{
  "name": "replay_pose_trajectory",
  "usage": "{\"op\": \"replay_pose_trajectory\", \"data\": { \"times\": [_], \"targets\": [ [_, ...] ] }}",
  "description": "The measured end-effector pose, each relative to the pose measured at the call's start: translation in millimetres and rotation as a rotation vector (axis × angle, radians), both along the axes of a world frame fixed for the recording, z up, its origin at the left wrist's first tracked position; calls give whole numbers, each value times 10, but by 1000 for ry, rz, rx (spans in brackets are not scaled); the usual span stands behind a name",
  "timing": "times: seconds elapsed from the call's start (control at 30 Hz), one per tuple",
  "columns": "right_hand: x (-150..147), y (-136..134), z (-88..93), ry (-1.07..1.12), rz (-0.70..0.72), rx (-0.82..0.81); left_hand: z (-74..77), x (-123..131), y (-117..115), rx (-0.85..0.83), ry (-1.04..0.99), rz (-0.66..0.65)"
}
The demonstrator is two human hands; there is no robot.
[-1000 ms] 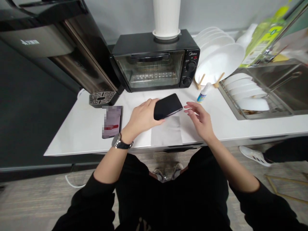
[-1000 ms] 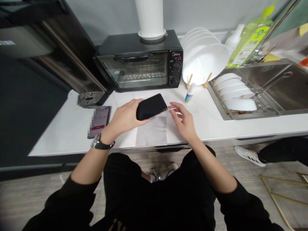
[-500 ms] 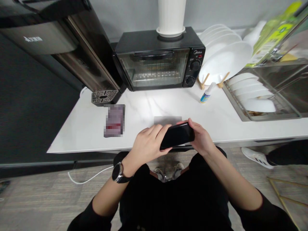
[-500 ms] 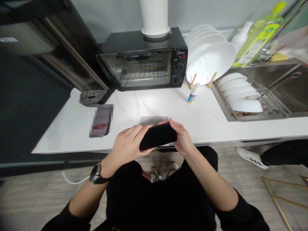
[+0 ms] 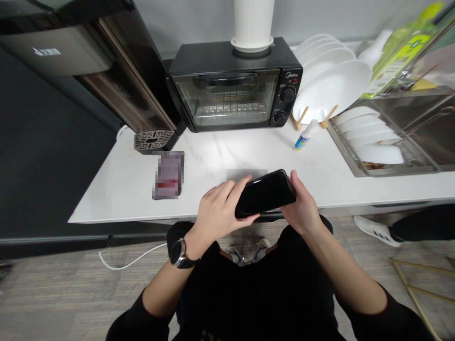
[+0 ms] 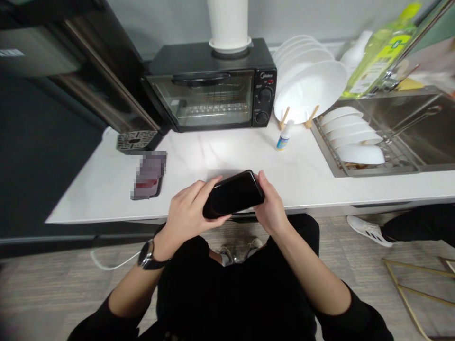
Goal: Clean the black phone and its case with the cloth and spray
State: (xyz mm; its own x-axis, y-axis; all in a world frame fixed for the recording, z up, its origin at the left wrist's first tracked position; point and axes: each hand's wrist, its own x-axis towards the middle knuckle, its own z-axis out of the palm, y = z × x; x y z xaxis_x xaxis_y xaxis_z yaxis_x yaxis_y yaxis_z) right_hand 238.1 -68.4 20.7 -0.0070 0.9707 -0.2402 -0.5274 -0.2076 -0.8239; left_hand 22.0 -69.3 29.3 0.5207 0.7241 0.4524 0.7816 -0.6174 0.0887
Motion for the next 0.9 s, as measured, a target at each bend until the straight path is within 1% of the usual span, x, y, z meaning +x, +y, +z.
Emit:
{"op": "replay_pose_trajectory", "data": {
  "times": [0.07, 0.1, 0.2, 0.33, 0.47, 0.57, 0.67, 0.77, 0.9],
  "targets": [
    [-64, -2, -72, 38, -93, 57, -9, 23, 3, -19, -47, 75],
    [-87, 3, -106, 46, -110, 74, -9, 31, 1, -32, -66, 98],
    [-112, 22, -183, 37, -75, 83, 0, 41, -24, -68, -121, 108],
    [-78, 23, -232, 55, -4, 61, -6, 37, -65, -107, -167, 113],
    [-46, 13, -259, 158, 7, 34, -33, 43, -77, -141, -179, 116],
    [-49, 24, -252, 174, 0, 31, -37, 65, -78, -150, -183, 131],
    [-80, 47, -216, 120, -36, 47, -30, 96, -71, -138, -205, 143],
    [-133, 66, -183, 24, -106, 50, -32, 127, -49, -155, -226, 144],
    [-188, 95, -209, -16, -217, 43, -57, 157, -22, -182, -225, 151]
  ]
}}
